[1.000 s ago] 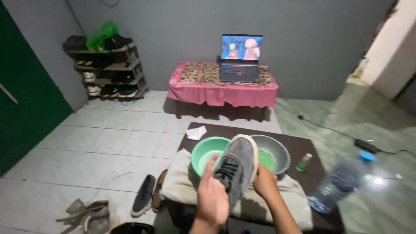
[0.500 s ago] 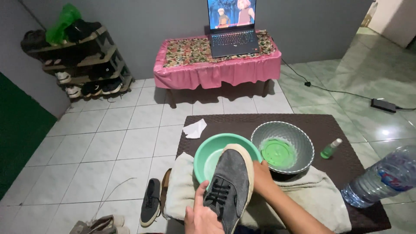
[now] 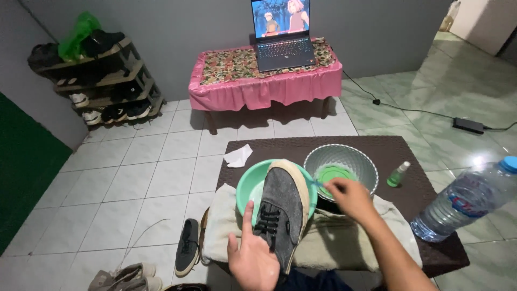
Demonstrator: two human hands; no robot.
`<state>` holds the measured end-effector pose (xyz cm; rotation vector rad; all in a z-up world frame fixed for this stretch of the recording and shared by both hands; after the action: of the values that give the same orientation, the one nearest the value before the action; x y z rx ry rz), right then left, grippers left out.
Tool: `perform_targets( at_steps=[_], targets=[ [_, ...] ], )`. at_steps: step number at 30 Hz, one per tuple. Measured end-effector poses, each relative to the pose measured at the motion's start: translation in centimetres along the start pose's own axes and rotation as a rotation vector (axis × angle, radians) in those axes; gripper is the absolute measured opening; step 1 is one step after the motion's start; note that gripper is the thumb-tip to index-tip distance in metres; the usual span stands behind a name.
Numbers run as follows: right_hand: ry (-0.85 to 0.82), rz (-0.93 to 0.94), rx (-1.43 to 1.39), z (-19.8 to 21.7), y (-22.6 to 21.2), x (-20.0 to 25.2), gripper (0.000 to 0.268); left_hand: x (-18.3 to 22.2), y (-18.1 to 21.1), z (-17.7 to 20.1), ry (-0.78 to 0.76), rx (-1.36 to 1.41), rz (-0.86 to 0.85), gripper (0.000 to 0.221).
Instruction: Cleaning a grey sneaker using a toothbrush and soapy water from a bowl while sitting on a sofa.
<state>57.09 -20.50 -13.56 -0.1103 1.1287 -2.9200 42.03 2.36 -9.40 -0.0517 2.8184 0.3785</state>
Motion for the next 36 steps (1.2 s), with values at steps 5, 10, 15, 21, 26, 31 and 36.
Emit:
perform_targets(
  at_steps=[5, 10, 15, 21, 26, 31, 36],
  targets=[
    [0.200, 0.077, -0.514, 2.7, 2.0, 2.9, 0.030, 0.0, -0.9, -0.1, 0.035, -0.017, 0.056, 0.092],
    [0.198, 0.256, -0.624, 3.6, -0.3, 4.4, 0.029, -0.7, -1.3, -0.7, 0.010, -0.117, -0.019, 0.091],
    [0.036, 0.244, -0.408, 1.9, -2.3, 4.9, 0.024, -0.9, -0.6, 0.1, 0.031, -0.096, -0.087, 0.085],
    [-0.285, 0.192, -0.254, -0.7, -1.9, 8.3, 0.038, -0.7, 0.4, 1.8, 0.172, -0.173, -0.150, 0.082],
    [-0.145, 0.119, -0.149, -0.4, -3.7, 7.5, 0.036, -0.7, 0.2, 2.5, 0.340, -0.405, -0.129, 0.075],
    [-0.063, 0.209, -0.228, -4.4, -1.1, 7.7, 0.030, -1.3, 1.5, 2.1, 0.327, -0.449, -0.215, 0.076],
    [-0.319, 0.095, -0.869, -12.3, 1.9, 10.7, 0.033, -0.3, 2.5, 3.2, 0.524, -0.877, -0.168, 0.064]
  ],
)
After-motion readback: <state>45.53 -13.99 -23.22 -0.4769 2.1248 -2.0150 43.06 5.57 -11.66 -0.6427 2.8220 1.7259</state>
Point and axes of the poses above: each hand's wrist, its own x-axis away from the middle knuckle, its own z-axis out of the back of the hand, y = z × x, the point moved 9 cm from there along -x, towards the middle knuckle, and after that the axes turned 3 degrees about z, right-handed, at the moved point
